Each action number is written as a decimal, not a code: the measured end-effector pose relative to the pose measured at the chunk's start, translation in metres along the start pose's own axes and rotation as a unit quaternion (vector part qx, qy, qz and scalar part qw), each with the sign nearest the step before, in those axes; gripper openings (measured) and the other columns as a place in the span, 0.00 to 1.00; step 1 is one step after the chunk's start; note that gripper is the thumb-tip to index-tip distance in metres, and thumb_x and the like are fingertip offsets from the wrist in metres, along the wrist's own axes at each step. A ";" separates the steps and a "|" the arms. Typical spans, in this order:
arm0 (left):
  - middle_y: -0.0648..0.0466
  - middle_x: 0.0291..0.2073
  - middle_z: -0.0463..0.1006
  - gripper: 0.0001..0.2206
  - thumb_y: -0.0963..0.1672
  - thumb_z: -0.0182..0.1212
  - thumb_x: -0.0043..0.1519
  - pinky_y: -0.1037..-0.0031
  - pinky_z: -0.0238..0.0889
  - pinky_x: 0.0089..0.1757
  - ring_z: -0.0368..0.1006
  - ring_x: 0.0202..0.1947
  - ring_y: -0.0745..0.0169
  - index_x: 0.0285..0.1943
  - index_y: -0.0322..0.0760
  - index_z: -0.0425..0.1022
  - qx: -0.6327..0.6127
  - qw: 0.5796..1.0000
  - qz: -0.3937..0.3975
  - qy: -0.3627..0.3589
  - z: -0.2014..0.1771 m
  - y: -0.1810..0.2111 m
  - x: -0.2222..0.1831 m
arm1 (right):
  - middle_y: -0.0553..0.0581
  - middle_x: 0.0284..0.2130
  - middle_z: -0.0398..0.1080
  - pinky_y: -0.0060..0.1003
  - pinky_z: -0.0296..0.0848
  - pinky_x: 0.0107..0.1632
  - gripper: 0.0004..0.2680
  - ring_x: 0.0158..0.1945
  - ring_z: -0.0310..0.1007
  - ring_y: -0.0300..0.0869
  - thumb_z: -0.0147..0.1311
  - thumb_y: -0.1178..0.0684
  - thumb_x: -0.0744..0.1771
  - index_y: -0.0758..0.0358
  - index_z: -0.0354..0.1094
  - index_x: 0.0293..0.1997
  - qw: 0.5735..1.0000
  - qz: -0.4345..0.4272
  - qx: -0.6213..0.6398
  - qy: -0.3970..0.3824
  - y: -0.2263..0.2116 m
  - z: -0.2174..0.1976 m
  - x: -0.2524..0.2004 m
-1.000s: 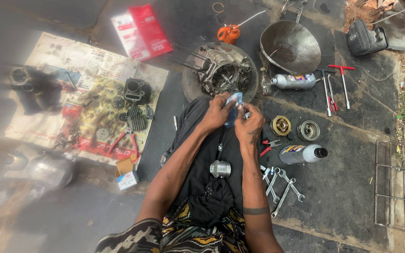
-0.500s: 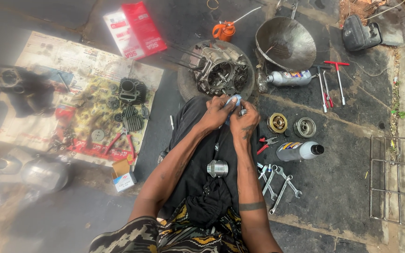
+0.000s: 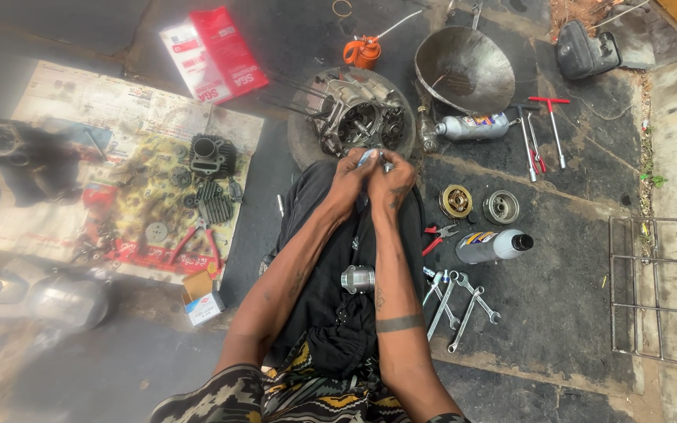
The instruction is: Inspecting and cleaning a motorcycle piston and piston rings while seated in a workshop area.
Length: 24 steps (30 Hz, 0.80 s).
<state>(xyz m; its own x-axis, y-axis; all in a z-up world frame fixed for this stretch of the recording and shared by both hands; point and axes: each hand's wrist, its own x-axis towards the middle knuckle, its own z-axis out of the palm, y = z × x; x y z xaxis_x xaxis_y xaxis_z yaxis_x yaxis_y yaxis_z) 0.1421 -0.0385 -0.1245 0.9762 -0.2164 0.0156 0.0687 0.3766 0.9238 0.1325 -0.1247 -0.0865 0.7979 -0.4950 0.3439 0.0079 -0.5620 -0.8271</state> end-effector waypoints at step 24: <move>0.57 0.32 0.78 0.08 0.41 0.68 0.61 0.77 0.66 0.38 0.71 0.34 0.72 0.44 0.31 0.76 0.124 0.990 0.052 0.044 -0.010 0.070 -0.010 | 0.51 0.43 0.73 0.30 0.56 0.31 0.07 0.29 0.60 0.36 0.60 0.60 0.68 0.70 0.78 0.50 0.906 0.110 0.263 -0.312 0.028 -0.067 0.018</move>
